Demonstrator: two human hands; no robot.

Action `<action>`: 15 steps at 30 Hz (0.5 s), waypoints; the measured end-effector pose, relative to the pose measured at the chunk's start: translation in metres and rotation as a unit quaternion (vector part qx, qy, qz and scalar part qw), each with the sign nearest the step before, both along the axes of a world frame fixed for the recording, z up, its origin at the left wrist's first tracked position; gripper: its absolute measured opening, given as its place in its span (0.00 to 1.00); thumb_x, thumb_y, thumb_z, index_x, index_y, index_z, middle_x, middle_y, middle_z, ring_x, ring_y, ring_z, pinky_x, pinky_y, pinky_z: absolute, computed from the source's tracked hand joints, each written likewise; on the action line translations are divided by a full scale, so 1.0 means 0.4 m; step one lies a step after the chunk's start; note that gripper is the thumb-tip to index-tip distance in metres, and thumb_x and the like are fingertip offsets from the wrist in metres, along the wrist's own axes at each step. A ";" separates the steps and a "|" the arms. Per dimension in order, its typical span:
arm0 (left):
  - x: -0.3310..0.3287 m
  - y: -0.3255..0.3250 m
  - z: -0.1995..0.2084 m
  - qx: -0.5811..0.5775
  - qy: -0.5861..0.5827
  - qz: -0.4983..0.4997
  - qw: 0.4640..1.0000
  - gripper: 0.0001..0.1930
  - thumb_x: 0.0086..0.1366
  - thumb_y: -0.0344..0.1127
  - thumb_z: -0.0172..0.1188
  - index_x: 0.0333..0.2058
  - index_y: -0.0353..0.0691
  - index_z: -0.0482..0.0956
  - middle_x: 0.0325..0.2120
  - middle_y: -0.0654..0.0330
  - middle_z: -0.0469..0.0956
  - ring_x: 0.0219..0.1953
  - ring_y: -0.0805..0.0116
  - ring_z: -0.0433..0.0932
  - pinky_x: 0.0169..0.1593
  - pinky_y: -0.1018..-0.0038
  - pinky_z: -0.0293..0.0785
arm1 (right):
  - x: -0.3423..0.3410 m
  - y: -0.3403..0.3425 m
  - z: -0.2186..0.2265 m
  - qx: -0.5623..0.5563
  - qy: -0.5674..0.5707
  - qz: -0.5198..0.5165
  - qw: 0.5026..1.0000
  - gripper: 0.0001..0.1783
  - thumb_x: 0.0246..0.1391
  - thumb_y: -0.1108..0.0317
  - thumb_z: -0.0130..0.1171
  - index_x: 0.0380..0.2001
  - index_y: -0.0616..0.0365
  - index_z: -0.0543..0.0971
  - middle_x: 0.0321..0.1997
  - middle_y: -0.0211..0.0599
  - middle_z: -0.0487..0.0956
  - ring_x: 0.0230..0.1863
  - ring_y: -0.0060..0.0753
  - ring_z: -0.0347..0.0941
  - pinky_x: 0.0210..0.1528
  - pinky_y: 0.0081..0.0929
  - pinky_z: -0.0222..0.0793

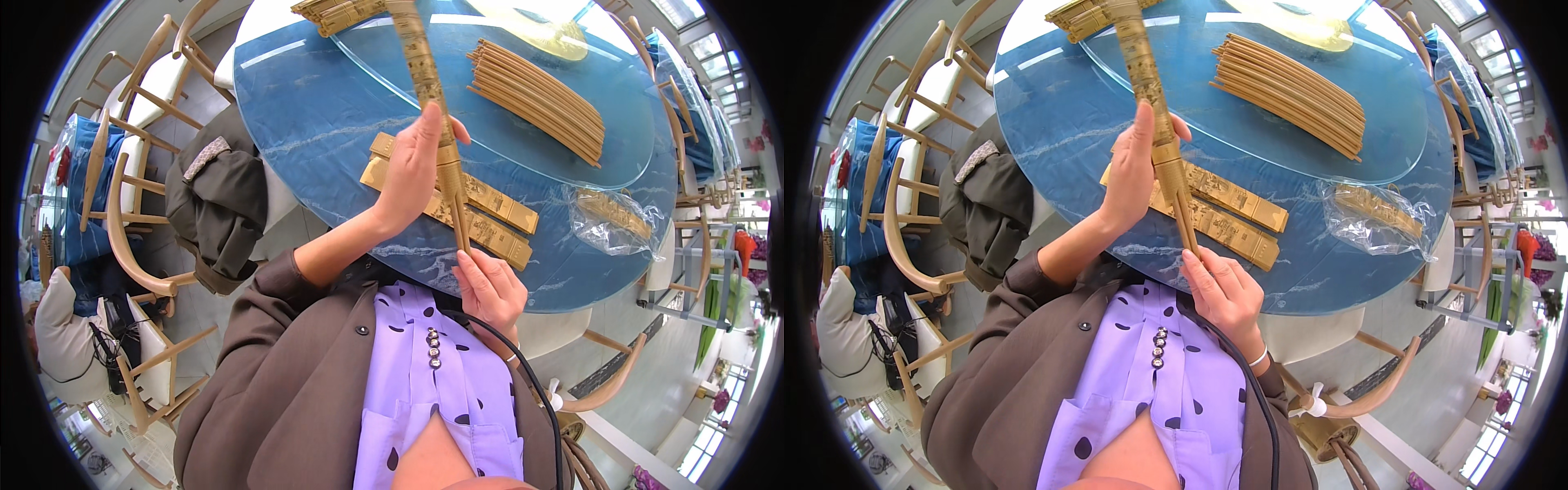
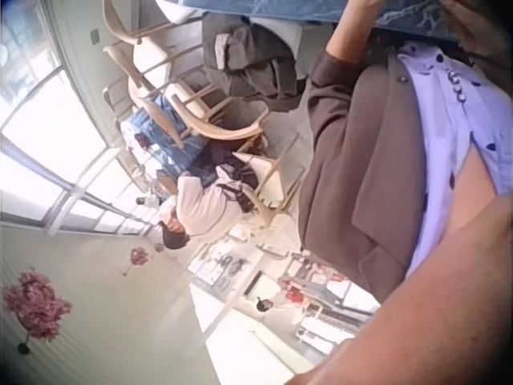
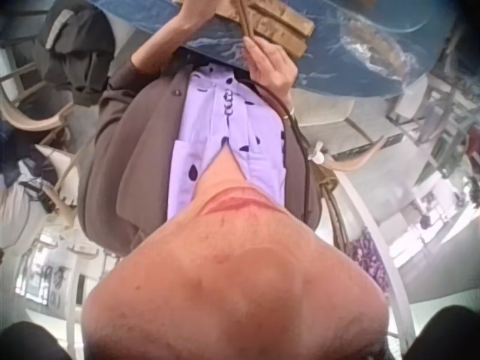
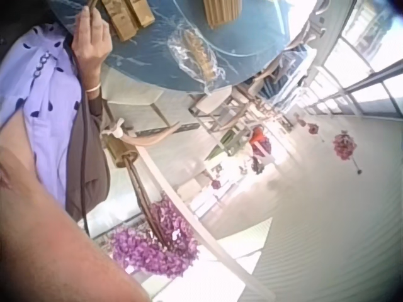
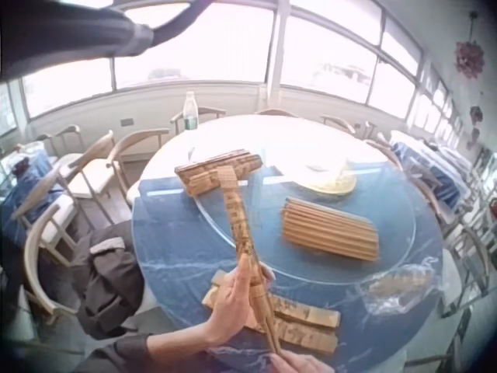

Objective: The person repeatedly picks up thin bamboo strips and wider printed bamboo pieces from a glass table, aligns them, and places them into stacks. The hands handle the items one at a time, organizing them into neat piles.

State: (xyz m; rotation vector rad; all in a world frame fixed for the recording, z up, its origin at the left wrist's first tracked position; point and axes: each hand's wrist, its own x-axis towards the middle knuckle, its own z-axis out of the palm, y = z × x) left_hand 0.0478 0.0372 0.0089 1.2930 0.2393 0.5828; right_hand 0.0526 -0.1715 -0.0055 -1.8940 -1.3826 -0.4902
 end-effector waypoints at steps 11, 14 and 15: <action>0.021 0.015 -0.017 0.082 0.012 0.064 0.995 0.24 0.79 0.51 0.40 0.34 0.40 0.76 0.24 0.71 0.67 0.28 0.82 0.62 0.34 0.80 0.62 | 0.001 0.005 -0.003 -0.007 -0.017 0.027 0.999 0.20 0.41 0.71 0.76 0.42 0.57 0.85 0.37 0.36 0.83 0.29 0.32 0.80 0.29 0.23 0.76; 0.019 0.007 -0.015 0.093 0.018 0.060 0.994 0.24 0.80 0.51 0.40 0.33 0.40 0.75 0.24 0.70 0.67 0.29 0.81 0.63 0.35 0.80 0.62 | -0.004 0.008 0.002 -0.017 -0.016 0.031 0.999 0.21 0.42 0.70 0.76 0.43 0.57 0.85 0.37 0.35 0.83 0.29 0.31 0.80 0.29 0.23 0.75; 0.018 0.001 -0.019 0.100 0.017 0.060 0.993 0.24 0.80 0.51 0.40 0.33 0.40 0.75 0.24 0.70 0.67 0.29 0.81 0.63 0.35 0.80 0.62 | -0.002 0.009 0.001 -0.016 -0.021 0.027 0.999 0.21 0.42 0.70 0.76 0.43 0.57 0.85 0.36 0.35 0.83 0.29 0.31 0.80 0.29 0.23 0.75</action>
